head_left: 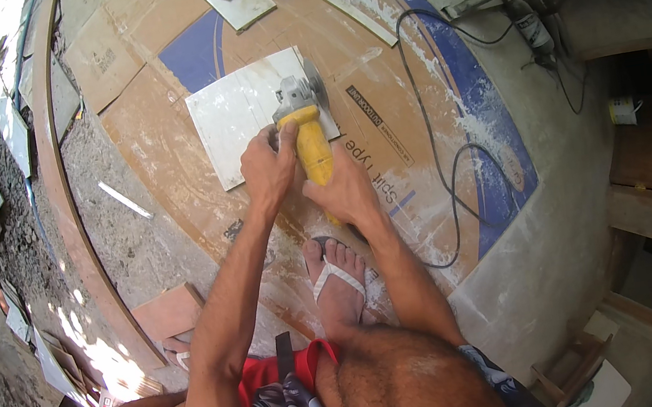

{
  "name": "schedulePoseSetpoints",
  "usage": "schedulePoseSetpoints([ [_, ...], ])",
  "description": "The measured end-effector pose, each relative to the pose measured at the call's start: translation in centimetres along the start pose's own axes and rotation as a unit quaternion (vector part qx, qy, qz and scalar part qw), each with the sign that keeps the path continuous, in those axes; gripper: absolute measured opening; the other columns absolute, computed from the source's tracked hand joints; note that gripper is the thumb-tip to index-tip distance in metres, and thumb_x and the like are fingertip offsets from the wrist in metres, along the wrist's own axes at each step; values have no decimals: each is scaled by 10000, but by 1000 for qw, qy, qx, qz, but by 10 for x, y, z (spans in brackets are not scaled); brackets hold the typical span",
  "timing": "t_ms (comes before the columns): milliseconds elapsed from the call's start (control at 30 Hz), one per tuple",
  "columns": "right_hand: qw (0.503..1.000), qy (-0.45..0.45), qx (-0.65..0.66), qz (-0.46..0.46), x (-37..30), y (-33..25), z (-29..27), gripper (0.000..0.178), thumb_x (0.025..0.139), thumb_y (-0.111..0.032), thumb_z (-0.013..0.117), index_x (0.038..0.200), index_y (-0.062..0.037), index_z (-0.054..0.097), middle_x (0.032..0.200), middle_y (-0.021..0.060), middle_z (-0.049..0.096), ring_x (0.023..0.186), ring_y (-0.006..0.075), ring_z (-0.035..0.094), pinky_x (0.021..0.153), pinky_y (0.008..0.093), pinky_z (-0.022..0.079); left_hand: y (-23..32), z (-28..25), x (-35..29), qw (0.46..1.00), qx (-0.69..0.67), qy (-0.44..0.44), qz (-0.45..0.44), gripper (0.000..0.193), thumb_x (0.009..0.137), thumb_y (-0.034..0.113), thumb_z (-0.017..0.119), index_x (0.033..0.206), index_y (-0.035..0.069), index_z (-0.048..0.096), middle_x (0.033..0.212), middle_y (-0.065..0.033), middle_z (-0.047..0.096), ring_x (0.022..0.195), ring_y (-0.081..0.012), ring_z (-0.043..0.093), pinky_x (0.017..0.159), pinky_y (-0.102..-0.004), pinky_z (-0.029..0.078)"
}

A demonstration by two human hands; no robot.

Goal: The person sits on the ground and uses a handheld angle grinder to cut white ceramic tiles placed on cardboard. The person repeatedly positions tiles, cuts them along marked lines, and separates the pieces.

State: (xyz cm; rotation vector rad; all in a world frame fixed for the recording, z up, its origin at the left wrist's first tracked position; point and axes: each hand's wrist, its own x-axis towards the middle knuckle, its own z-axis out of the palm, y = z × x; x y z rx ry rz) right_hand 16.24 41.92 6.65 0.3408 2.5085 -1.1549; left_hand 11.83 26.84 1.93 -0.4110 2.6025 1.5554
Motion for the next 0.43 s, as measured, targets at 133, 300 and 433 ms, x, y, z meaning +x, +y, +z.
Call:
schedulePoseSetpoints([
  [133,1000,-12,-3,15,-4,-4,-5,607,779,-281,823,1221,55,579,1105,339,718,1061,522,706,902,553,560,-1,-1,-2,1000,5,-8,-1,674,1040,581,678,1251,-52,774,994,-253,806,941,-389,800,871,-465,606],
  [300,1000,-8,-2,7,-7,-3,-4,604,775,-281,822,1220,52,584,1120,340,717,1068,518,708,908,554,560,-5,0,-4,1000,4,-7,7,671,1042,585,675,1241,-48,778,985,-257,802,939,-398,798,861,-470,605],
  [433,1000,-12,-5,16,-8,-3,-5,605,772,-276,823,1225,46,586,1147,342,715,1090,513,709,921,551,562,-5,0,-5,1000,9,-10,13,667,1045,589,669,1255,-35,777,1004,-259,805,949,-400,798,861,-469,606],
])
